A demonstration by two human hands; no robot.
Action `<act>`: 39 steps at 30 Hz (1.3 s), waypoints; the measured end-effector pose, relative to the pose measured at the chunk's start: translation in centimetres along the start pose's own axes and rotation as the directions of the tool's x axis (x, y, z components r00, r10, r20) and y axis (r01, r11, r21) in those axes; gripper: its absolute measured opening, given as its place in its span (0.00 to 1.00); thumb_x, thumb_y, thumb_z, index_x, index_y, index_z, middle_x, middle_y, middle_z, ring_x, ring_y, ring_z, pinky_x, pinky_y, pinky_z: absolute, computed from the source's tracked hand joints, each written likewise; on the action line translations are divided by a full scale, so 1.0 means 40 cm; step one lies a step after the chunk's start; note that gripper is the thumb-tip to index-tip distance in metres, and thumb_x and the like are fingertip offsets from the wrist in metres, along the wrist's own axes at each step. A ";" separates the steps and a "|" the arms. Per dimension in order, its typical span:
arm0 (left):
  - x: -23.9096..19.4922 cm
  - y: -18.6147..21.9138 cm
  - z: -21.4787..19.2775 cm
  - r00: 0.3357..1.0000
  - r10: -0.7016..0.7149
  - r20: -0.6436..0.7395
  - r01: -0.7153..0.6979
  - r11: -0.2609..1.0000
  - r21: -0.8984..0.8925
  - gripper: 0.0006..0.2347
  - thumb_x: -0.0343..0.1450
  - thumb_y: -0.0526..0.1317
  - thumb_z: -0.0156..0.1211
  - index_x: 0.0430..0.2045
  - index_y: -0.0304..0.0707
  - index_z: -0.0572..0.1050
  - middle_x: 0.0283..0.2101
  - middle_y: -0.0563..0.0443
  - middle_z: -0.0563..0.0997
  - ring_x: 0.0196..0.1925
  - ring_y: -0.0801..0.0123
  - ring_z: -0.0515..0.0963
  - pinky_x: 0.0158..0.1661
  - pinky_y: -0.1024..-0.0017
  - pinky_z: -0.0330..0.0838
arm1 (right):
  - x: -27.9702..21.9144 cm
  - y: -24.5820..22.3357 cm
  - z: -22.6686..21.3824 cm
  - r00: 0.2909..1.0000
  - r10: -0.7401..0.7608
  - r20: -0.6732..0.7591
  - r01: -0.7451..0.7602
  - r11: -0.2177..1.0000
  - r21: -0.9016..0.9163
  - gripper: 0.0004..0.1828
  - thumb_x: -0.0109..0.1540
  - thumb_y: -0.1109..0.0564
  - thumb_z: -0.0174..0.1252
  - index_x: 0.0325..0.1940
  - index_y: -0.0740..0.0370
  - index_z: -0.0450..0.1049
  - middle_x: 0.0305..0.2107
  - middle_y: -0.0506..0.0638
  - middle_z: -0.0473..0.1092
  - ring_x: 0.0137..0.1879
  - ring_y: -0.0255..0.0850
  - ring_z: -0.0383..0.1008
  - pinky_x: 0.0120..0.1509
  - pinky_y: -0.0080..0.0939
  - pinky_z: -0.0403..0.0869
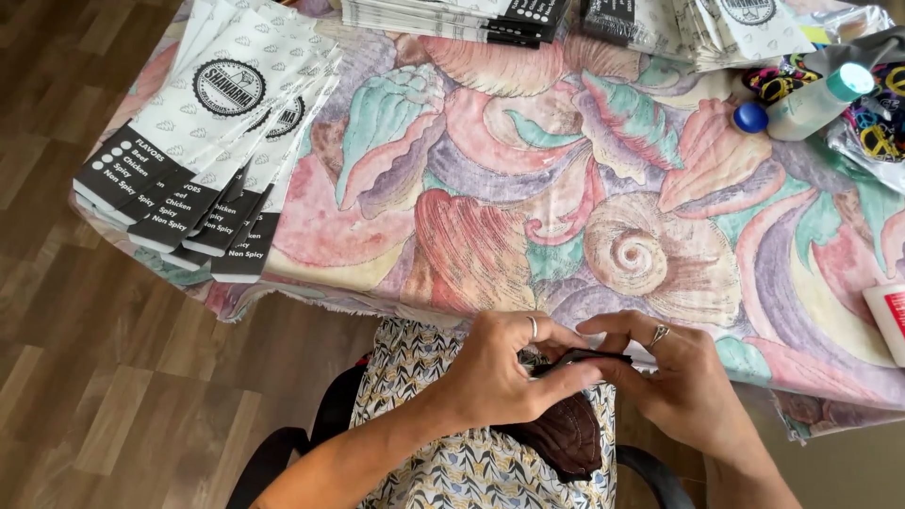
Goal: The person folds printed paper wrappers into triangular pouches and arranges them on a table. They then apply glue to the bottom edges of the pouches to seal them. The wrappers are labeled with flavor options and a brand logo.
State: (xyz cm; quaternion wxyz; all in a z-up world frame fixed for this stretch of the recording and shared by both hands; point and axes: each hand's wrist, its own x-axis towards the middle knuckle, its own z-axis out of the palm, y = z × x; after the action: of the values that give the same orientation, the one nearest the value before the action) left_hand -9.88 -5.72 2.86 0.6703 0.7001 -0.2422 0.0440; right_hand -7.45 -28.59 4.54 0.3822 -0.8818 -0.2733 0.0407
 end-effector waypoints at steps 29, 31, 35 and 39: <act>-0.016 0.038 -0.281 0.980 0.053 -0.190 0.004 0.958 0.287 0.23 0.61 0.27 0.73 0.50 0.36 0.71 0.42 0.48 0.82 0.35 0.69 0.84 0.33 0.75 0.83 | 0.051 0.162 -0.059 0.840 -0.114 -0.531 0.424 0.749 0.509 0.16 0.61 0.68 0.64 0.51 0.59 0.73 0.44 0.51 0.76 0.51 0.42 0.82 0.61 0.37 0.88; -0.012 -0.013 -0.290 0.911 0.228 -0.344 -0.160 0.963 0.215 0.23 0.63 0.25 0.72 0.49 0.26 0.68 0.49 0.41 0.78 0.44 0.63 0.84 0.47 0.71 0.85 | 0.079 0.155 -0.013 0.883 -0.096 -0.460 0.372 0.742 0.558 0.13 0.62 0.67 0.64 0.49 0.59 0.74 0.45 0.52 0.77 0.52 0.41 0.83 0.59 0.37 0.88; 0.000 -0.147 -0.272 0.914 0.139 -0.383 -0.149 0.989 0.002 0.22 0.63 0.22 0.69 0.50 0.30 0.69 0.37 0.42 0.81 0.39 0.61 0.82 0.40 0.69 0.81 | 0.090 0.153 0.065 0.952 0.015 -0.307 0.151 0.847 0.509 0.18 0.60 0.73 0.61 0.53 0.70 0.70 0.48 0.57 0.74 0.56 0.45 0.78 0.65 0.43 0.78; 0.017 -0.165 -0.233 0.924 0.088 -0.373 -0.050 0.993 0.110 0.23 0.59 0.22 0.72 0.46 0.35 0.72 0.33 0.44 0.85 0.38 0.58 0.85 0.39 0.64 0.76 | 0.095 0.135 0.060 0.976 -0.056 -0.211 0.136 0.913 0.385 0.22 0.63 0.72 0.51 0.61 0.71 0.60 0.54 0.63 0.71 0.65 0.57 0.73 0.70 0.58 0.69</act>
State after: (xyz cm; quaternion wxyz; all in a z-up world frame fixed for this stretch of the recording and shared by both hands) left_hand -4.21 2.94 -2.01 0.6671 0.7018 -0.1310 0.2131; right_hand -2.46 -28.10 -0.39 0.5797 -0.7709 -0.2638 -0.0102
